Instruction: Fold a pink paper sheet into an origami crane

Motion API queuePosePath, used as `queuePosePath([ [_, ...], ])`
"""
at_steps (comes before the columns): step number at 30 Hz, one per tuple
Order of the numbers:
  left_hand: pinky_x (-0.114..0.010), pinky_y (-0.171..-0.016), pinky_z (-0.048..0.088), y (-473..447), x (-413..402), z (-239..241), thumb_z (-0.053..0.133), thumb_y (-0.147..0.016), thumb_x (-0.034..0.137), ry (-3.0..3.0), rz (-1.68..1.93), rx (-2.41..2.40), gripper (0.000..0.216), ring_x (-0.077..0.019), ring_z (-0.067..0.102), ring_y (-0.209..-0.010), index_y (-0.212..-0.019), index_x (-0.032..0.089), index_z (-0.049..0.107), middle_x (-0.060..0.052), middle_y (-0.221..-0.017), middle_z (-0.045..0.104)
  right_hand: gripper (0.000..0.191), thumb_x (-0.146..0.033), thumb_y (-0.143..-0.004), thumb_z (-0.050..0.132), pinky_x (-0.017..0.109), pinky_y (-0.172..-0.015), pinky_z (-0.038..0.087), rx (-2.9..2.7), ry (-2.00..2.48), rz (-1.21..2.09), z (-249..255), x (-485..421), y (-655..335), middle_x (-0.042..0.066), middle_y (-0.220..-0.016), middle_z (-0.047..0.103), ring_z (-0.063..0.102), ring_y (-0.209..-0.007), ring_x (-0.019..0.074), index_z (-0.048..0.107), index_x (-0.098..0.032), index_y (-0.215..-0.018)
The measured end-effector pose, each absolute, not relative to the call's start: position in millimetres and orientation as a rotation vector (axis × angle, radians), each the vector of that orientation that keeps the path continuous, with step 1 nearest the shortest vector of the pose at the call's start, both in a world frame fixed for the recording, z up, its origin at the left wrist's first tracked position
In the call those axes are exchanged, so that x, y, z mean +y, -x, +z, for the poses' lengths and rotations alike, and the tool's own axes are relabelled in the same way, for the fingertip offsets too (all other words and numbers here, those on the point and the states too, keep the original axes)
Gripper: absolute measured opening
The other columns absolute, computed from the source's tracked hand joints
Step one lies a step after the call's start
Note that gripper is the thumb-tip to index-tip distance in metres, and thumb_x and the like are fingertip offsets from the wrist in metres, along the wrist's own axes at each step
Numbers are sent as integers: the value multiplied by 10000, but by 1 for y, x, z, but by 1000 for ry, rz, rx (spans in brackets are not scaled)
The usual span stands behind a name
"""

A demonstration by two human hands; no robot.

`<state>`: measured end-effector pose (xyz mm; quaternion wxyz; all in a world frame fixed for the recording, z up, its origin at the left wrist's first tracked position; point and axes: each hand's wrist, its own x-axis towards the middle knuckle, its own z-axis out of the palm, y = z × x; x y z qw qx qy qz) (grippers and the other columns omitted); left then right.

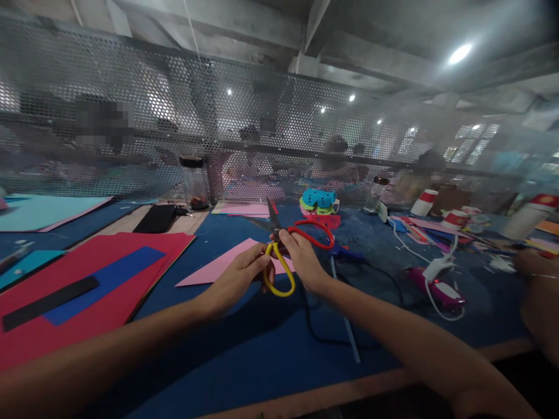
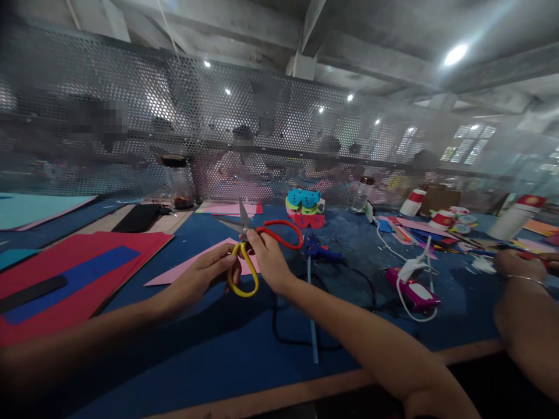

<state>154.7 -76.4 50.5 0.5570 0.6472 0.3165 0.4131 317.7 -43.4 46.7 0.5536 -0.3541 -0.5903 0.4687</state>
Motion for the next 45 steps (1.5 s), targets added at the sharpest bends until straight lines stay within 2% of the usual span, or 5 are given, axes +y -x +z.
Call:
queuePosePath([
  [11,-325,-702,537,-156,-73,53,602,-937,479,-1653,947,782,302,-192,653,-716,-899,180,626,-35,-801,681,426,-582,-921,596,322,-841,541,-1419,852,1054,47,-38,-322,53,-874,731,686,-822,183,704,-176,-855],
  [18,-382,-902,534,-128,-50,57,668,-886,464,-1820,842,923,472,-262,701,-1006,-1277,199,661,-117,-1193,731,433,-603,-890,627,285,-686,534,-1288,859,1010,62,-25,-340,29,-790,698,641,-665,144,692,-175,-867],
  [22,-494,-1139,376,-83,-31,47,710,-818,526,-2299,928,1397,558,-376,546,-1321,-1278,213,683,-145,-1374,657,445,-623,-852,668,268,-603,509,-1265,833,995,65,-15,-350,15,-746,676,583,-579,118,670,-179,-826],
  [27,-572,-1187,293,-48,-30,20,713,-773,640,-2466,708,1648,762,-443,435,-1426,-1396,214,607,-179,-1483,573,460,-631,-853,664,259,-561,487,-1309,866,1003,59,-10,-348,25,-740,686,589,-567,116,662,-175,-794],
  [45,-451,-981,525,-46,-39,16,594,-834,483,-2305,977,1513,670,-320,664,-1096,-1435,193,535,-109,-1201,697,473,-630,-846,678,240,-544,485,-1383,925,1033,53,-12,-350,55,-848,739,612,-552,102,664,-160,-796],
])
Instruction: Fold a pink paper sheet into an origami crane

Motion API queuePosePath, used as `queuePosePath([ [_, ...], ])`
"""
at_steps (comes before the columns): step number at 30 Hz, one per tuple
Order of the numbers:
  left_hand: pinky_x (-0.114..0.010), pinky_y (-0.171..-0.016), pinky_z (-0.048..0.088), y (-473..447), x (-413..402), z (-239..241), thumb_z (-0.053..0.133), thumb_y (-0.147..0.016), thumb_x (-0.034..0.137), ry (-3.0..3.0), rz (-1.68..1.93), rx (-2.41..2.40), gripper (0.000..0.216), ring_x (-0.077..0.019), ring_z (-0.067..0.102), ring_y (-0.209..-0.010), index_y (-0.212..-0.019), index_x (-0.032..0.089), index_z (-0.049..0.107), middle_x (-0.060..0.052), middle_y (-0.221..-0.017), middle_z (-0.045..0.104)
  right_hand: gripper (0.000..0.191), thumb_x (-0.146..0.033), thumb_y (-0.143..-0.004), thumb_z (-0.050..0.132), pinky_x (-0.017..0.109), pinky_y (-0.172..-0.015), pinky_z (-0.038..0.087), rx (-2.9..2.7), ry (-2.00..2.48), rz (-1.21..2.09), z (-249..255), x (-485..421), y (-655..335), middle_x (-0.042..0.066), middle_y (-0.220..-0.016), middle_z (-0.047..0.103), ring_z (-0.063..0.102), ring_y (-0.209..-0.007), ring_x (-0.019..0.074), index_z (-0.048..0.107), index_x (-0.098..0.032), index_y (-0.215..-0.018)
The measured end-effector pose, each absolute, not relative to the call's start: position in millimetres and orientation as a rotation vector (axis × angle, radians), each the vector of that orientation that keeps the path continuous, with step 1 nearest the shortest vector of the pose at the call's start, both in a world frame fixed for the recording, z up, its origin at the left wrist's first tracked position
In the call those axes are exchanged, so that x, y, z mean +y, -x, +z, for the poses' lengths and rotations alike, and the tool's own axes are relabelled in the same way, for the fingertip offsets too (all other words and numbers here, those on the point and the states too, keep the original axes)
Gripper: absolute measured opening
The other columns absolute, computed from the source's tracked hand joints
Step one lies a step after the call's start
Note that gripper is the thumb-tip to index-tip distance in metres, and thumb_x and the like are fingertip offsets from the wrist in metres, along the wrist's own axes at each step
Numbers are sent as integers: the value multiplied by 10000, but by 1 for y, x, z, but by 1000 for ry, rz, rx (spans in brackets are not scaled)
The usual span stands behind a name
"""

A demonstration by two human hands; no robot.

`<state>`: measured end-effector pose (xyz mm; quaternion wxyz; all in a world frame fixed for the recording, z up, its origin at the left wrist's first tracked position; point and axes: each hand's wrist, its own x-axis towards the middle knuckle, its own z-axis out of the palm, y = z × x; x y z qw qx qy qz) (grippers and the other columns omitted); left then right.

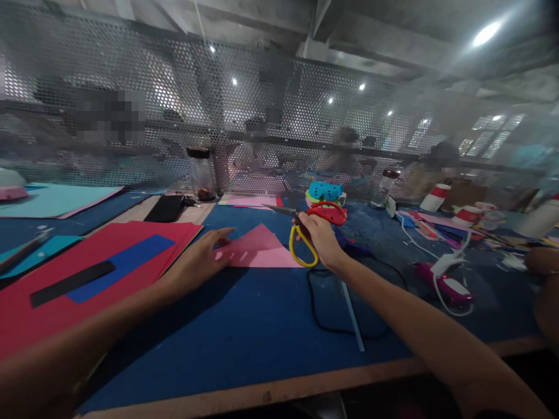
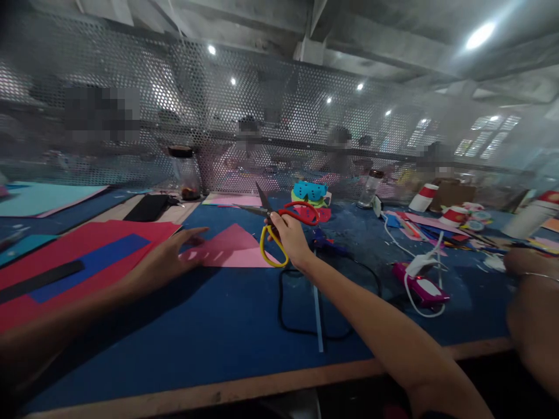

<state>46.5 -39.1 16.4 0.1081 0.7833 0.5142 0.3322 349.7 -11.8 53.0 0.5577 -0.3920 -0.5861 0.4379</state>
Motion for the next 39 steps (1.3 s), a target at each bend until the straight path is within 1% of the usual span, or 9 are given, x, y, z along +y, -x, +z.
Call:
queuePosePath([
  [2,-442,-941,537,-47,-40,19,578,-845,460,-2304,981,1516,593,-301,674,-1031,-1378,199,594,-100,-1138,700,469,-627,-847,678,241,-558,491,-1399,924,1049,53,-12,-350,55,-849,738,615,-561,103,667,-159,-812],
  [5,-413,-893,538,-47,-41,23,569,-864,428,-2318,977,1499,378,-278,673,-960,-1133,210,723,-85,-1037,704,472,-633,-840,684,247,-581,500,-1415,909,1096,55,-12,-352,59,-852,742,618,-579,109,655,-162,-817],
  [9,-386,-868,525,-43,-44,28,571,-852,373,-2222,1010,1527,226,-272,678,-951,-914,208,712,-63,-975,726,457,-611,-859,671,247,-565,476,-1500,887,1194,63,-11,-358,63,-781,739,587,-555,109,633,-159,-803],
  [13,-396,-894,516,-39,-43,31,546,-827,328,-2089,978,1552,204,-277,685,-971,-928,206,674,-48,-973,739,432,-575,-886,650,238,-531,436,-1589,917,1222,70,-10,-366,71,-774,744,569,-535,104,635,-149,-814],
  [17,-420,-915,526,-38,-41,30,514,-847,326,-1933,974,1469,301,-282,693,-1014,-1090,205,645,-56,-1020,755,411,-546,-906,631,238,-534,436,-1600,961,1223,70,-8,-368,78,-782,747,564,-532,103,643,-142,-833],
  [22,-439,-930,544,-41,-37,27,738,-774,492,-1931,1007,1360,589,-286,702,-983,-1263,191,610,-65,-984,750,374,-498,-942,597,231,-537,433,-1608,1002,1235,66,-6,-369,83,-797,750,568,-537,100,637,-141,-836],
  [29,-440,-878,555,-26,-23,28,729,-733,557,-1887,1054,1352,399,-287,718,-874,-884,190,694,-77,-877,758,325,-412,-980,573,214,-527,438,-1684,1051,1302,68,-2,-373,83,-767,756,558,-511,90,633,-136,-820],
  [34,-404,-838,566,-17,-18,34,706,-724,536,-1842,1118,1365,372,-265,718,-838,-857,194,650,-57,-838,743,300,-301,-1007,514,203,-501,432,-1770,1159,1325,74,0,-381,88,-732,757,547,-477,82,641,-122,-802],
  [39,-374,-786,559,-17,-20,32,652,-738,427,-1814,1136,1379,275,-229,703,-761,-879,195,605,-25,-777,712,268,-308,-984,548,194,-491,421,-1902,1200,1423,71,6,-394,73,-727,758,542,-463,74,641,-123,-814],
])
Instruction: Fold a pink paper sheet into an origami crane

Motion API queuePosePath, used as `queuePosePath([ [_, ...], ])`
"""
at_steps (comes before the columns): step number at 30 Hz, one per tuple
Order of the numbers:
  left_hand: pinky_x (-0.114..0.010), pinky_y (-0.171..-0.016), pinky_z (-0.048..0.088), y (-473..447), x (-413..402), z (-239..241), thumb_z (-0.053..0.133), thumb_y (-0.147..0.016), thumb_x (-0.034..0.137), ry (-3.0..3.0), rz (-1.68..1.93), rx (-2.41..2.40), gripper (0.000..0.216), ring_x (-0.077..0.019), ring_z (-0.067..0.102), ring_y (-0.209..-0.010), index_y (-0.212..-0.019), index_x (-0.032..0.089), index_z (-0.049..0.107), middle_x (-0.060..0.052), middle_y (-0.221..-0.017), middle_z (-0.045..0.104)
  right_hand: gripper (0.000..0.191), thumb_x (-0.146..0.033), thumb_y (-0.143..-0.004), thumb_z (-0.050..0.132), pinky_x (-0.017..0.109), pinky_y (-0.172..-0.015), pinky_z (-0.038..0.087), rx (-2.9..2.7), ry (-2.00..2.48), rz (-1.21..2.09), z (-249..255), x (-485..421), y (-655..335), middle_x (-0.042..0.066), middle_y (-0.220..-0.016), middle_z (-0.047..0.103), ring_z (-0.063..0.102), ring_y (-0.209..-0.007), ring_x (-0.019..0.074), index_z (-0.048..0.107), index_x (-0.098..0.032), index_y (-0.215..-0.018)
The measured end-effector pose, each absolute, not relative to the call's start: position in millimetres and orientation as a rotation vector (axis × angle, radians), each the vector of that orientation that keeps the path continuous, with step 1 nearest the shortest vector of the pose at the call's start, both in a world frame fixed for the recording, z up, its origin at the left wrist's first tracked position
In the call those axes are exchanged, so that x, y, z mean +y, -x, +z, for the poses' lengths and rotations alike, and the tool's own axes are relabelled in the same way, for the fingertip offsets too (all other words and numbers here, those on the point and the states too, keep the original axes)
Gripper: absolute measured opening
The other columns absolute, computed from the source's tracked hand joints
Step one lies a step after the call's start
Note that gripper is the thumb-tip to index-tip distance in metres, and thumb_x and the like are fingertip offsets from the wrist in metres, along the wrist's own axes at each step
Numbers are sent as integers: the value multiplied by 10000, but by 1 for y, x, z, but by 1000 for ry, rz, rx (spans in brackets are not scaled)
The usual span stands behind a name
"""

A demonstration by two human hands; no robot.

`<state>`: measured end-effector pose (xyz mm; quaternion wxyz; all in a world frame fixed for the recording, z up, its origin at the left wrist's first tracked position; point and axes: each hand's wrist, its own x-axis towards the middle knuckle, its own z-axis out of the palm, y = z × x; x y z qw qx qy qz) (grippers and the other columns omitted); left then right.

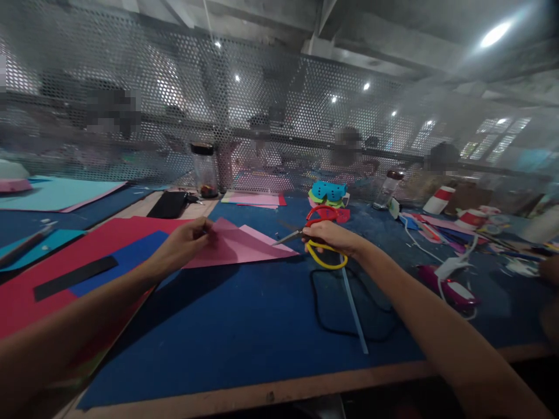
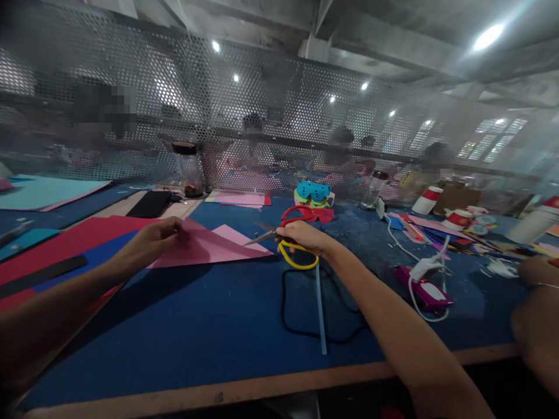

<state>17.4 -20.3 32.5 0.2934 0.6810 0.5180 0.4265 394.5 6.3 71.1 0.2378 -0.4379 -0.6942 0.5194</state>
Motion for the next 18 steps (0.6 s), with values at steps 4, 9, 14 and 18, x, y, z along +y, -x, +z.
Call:
queuePosePath([
  [4,-364,-780,542,-19,-24,31,617,-779,393,-1886,1115,1398,242,-225,690,-781,-919,196,603,-19,-785,704,288,-390,-947,617,195,-470,394,-1936,1211,1499,68,15,-407,71,-748,760,521,-455,68,651,-125,-839],
  [9,-384,-813,539,-19,-25,29,614,-827,436,-1923,1078,1445,267,-240,697,-824,-957,204,596,-29,-829,721,370,-491,-922,651,199,-472,389,-1957,1187,1528,75,22,-429,81,-789,758,516,-474,64,665,-125,-869],
  [14,-389,-834,548,-21,-25,27,601,-796,413,-1924,1069,1427,247,-251,713,-832,-935,212,570,-30,-839,724,430,-547,-928,636,205,-483,407,-2147,1252,1465,91,13,-447,79,-805,760,516,-474,66,676,-121,-885],
  [18,-371,-809,549,-23,-27,29,585,-778,396,-1933,1057,1436,238,-246,717,-819,-934,220,558,-16,-837,723,458,-574,-921,631,213,-481,407,-2239,1338,1441,99,0,-451,65,-758,745,492,-454,64,664,-123,-845],
])
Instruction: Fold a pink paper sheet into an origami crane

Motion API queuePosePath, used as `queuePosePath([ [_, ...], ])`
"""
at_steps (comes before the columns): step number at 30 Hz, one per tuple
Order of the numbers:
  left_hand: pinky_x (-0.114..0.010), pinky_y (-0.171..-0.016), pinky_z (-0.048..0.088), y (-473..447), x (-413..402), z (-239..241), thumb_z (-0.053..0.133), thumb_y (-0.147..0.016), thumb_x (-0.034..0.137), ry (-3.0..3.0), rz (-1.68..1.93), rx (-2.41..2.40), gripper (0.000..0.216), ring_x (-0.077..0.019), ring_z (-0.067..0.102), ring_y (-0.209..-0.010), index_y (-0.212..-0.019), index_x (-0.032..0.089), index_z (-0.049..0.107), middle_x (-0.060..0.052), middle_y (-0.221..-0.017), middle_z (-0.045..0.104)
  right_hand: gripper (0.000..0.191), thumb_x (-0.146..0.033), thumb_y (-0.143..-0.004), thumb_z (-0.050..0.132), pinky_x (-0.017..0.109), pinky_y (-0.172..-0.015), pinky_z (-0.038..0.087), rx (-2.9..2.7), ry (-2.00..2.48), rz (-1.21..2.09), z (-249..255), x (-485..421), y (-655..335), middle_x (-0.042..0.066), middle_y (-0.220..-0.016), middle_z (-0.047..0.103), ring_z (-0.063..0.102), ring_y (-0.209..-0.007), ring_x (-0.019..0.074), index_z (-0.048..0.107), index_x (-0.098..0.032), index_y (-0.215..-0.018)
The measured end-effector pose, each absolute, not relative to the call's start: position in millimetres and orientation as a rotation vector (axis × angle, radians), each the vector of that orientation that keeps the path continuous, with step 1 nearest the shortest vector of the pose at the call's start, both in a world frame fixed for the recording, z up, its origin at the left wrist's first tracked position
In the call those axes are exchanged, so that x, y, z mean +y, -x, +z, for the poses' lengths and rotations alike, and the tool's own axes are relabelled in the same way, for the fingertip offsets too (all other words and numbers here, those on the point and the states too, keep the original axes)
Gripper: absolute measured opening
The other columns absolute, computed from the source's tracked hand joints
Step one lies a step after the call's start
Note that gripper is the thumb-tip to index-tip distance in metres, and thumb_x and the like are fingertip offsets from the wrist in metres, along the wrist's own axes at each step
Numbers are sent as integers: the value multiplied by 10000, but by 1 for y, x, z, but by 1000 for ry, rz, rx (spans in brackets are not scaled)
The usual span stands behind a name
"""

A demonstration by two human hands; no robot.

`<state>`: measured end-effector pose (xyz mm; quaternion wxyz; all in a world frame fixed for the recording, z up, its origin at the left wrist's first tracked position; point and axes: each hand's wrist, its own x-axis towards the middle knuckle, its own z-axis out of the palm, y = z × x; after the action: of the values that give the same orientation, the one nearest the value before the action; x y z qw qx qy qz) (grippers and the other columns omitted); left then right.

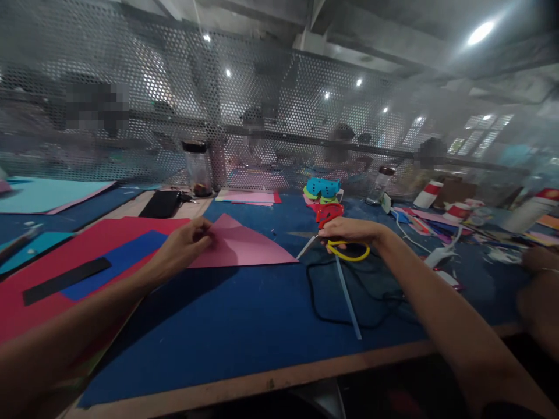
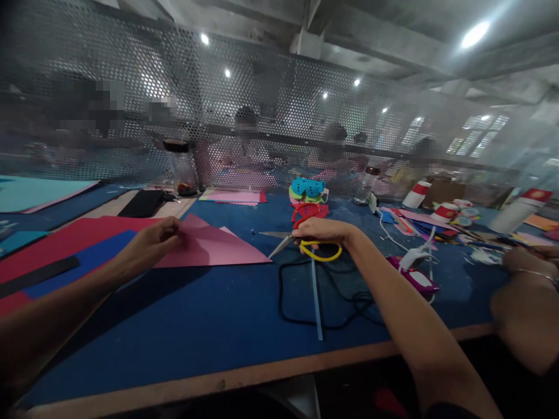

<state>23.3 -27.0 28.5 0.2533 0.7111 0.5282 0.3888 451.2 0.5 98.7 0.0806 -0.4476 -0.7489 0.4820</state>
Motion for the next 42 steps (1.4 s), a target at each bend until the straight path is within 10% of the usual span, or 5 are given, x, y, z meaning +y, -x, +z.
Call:
queuePosePath([
  [32,-330,-874,513,-16,-20,13,551,-944,482,-2109,920,1640,372,-266,689,-990,-1170,188,593,-64,-1097,739,449,-569,-928,623,177,-456,391,-2390,1262,1702,71,-6,-443,-5,-646,661,498,-450,53,644,-125,-863],
  [42,-498,-1259,254,-52,-48,21,583,-967,517,-2633,546,1067,532,-300,343,-1527,-1470,347,549,-31,-1584,497,409,-522,-950,599,183,-449,369,-2408,1244,1666,70,-6,-444,-28,-639,610,481,-454,50,654,-129,-851],
])
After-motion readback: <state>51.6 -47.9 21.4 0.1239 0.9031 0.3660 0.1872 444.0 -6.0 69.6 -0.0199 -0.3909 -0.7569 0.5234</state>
